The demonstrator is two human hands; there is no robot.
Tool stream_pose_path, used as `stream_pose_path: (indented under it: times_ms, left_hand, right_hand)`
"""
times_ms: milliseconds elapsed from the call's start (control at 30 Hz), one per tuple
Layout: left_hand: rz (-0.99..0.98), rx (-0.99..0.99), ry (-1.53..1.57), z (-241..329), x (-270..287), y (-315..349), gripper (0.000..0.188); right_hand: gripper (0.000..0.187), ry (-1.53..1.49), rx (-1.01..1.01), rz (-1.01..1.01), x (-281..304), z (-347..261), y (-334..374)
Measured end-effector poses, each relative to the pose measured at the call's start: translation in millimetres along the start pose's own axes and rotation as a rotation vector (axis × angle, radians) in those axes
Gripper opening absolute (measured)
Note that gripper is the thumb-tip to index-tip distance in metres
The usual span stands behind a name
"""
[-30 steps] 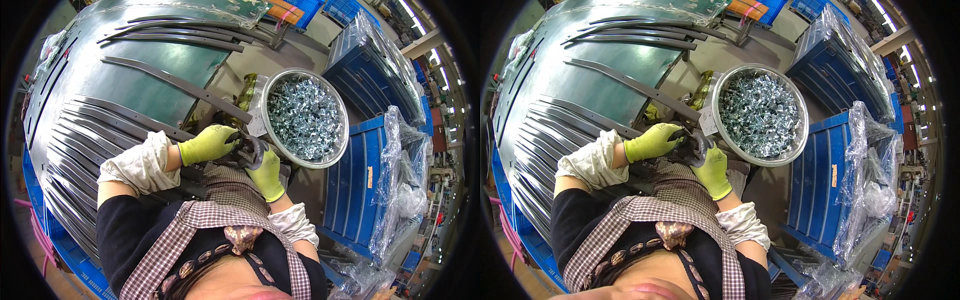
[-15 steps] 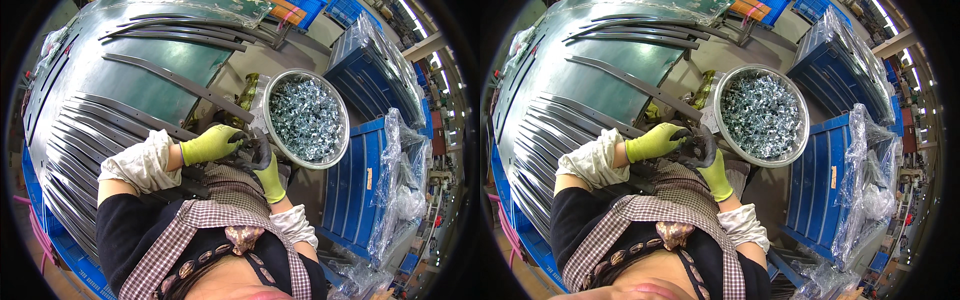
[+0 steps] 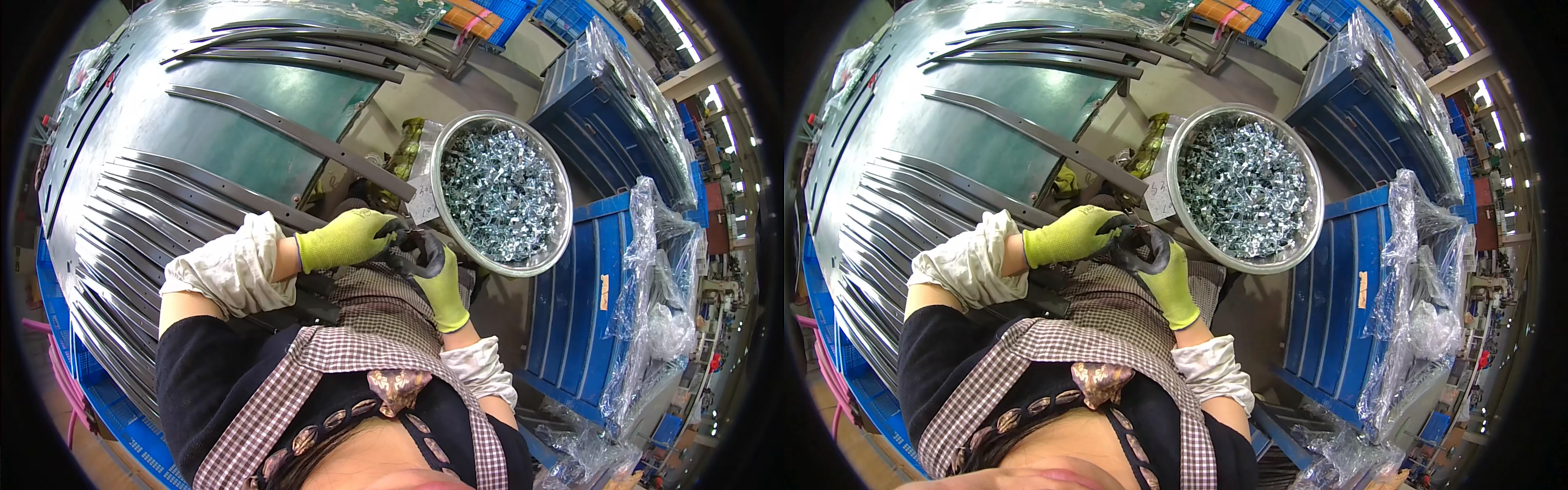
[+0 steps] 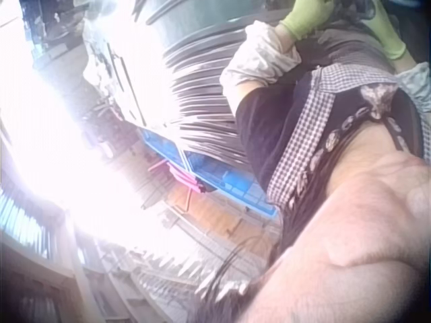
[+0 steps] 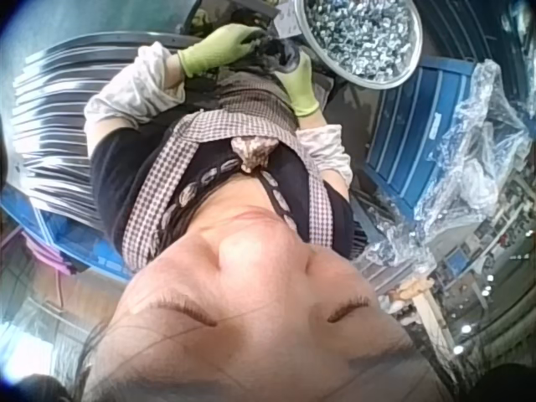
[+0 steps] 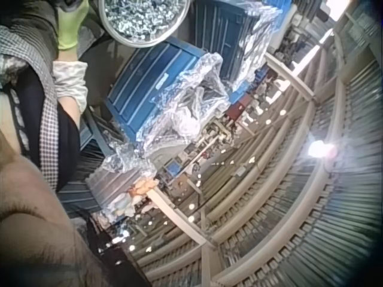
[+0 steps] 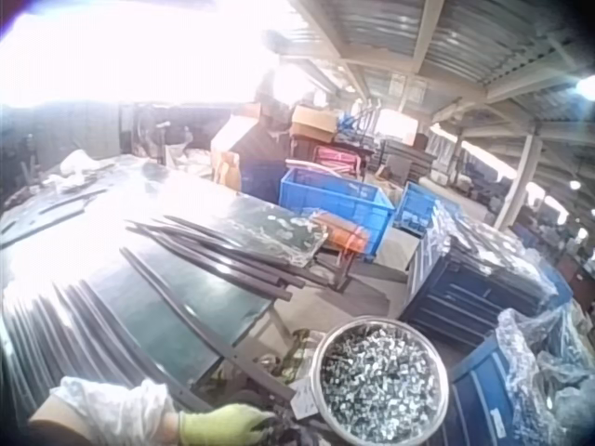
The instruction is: The person repeatedly picks up long metal bars and uses pliers to attach small metal fasteners from a bowl into pre-drilled holes along the bars. The person works at a table in a warehouse-like setting, handling the bars one at a time and placing the fasteners into the holes.
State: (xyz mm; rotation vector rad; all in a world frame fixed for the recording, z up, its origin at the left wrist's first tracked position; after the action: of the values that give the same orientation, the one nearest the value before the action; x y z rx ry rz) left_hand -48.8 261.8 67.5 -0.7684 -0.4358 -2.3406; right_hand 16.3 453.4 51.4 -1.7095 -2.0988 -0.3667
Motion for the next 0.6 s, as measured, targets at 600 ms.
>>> stream_pose_path:
  times_ms: [600]
  left_hand:
    - [0.190, -0.050, -0.643, -37, 55, -21, 0.071]
  right_hand:
    - [0.039, -0.363, 0.206, 0.134, 8, 24, -14]
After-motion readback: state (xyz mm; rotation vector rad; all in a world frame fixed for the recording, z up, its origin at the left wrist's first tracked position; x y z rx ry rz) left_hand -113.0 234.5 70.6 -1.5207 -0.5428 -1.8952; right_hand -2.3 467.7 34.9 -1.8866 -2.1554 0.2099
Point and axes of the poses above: each hand's wrist, its own y-axis away from the middle knuckle, its own x-axis out of the back of the hand, z = x × y, the point moved 1 cm from there along -y, towards the middle knuckle, and after that the axes turned 7 degrees about -z, right-handed, at the moved point
